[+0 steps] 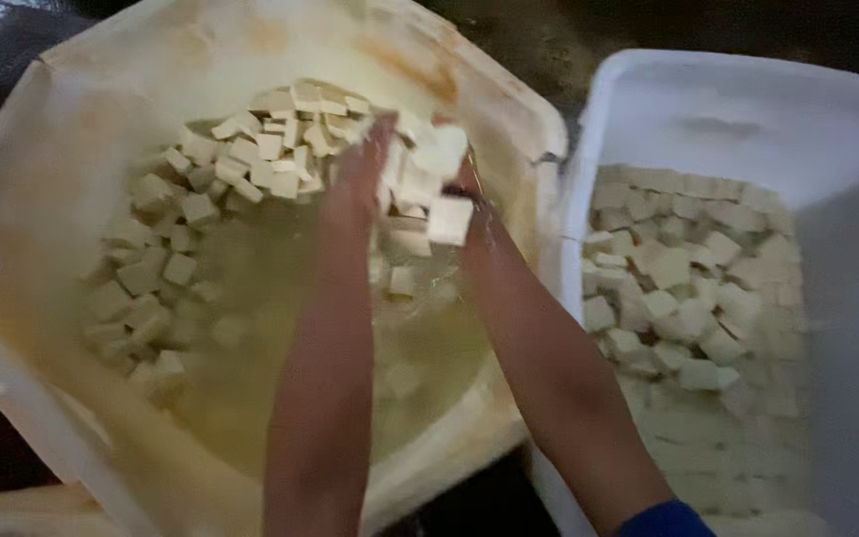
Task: The person lifts cubed tofu out of a water-filled bin by hand and transfers handfuls into a white styrofoam tray, arranging the cubes in rows. They repeatedly scoop cubes from the water bath and pack them neatly into the tray.
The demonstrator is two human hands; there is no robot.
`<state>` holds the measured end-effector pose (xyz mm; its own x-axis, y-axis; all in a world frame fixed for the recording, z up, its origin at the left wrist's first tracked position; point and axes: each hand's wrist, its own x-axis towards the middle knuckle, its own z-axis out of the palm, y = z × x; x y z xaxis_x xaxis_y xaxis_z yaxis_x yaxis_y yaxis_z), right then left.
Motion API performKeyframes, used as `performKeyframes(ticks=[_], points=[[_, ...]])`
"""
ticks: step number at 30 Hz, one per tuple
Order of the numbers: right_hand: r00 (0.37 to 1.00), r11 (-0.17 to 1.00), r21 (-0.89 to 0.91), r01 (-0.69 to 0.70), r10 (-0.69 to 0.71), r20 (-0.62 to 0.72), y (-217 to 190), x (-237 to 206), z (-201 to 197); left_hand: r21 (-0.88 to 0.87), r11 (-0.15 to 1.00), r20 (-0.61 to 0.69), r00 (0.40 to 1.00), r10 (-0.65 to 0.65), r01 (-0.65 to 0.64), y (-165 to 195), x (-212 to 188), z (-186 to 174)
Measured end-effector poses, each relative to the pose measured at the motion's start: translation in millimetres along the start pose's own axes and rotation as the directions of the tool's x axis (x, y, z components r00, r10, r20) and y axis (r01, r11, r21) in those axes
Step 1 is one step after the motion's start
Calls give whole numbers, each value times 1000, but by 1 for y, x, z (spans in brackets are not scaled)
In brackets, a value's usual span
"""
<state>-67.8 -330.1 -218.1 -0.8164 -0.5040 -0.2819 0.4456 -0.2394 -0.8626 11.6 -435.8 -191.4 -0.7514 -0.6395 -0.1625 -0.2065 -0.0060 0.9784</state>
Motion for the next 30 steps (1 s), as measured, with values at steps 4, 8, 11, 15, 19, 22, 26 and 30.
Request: performKeyframes(ticks=[4, 8, 11, 15, 19, 22, 26, 30], points=[[991, 995, 3, 100, -100, 89, -68, -15, -22, -75, 989, 133, 982, 134, -125, 61, -10, 35], [982, 987, -30, 157, -152, 114, -129, -40, -102, -133, 984, 428, 888, 165, -119, 94, -27, 126], [986, 983, -82, 162, -159, 41, -151, -63, -190, -148, 989, 548, 830, 103, -25, 88, -51, 215], [988, 984, -174, 30, -56, -144, -128, -110, -308, -71, 963, 518, 835, -187, 260, 35, -114, 314], [940, 964, -227, -139, 56, -336, -93, -144, -382, 34, 840, 487, 725, -487, 542, -25, -171, 365], [917, 945, -270, -187, 69, -394, -94, -152, -406, 84, 849, 521, 703, -484, 522, -42, -177, 375], [924, 891, -417, -180, 8, -382, -133, -145, -414, 206, 926, 486, 788, -378, 318, -22, -145, 359], [937, 925, -367, 96, -208, -282, -181, -141, -360, 200, 972, 504, 863, 3, -120, 35, -97, 298]])
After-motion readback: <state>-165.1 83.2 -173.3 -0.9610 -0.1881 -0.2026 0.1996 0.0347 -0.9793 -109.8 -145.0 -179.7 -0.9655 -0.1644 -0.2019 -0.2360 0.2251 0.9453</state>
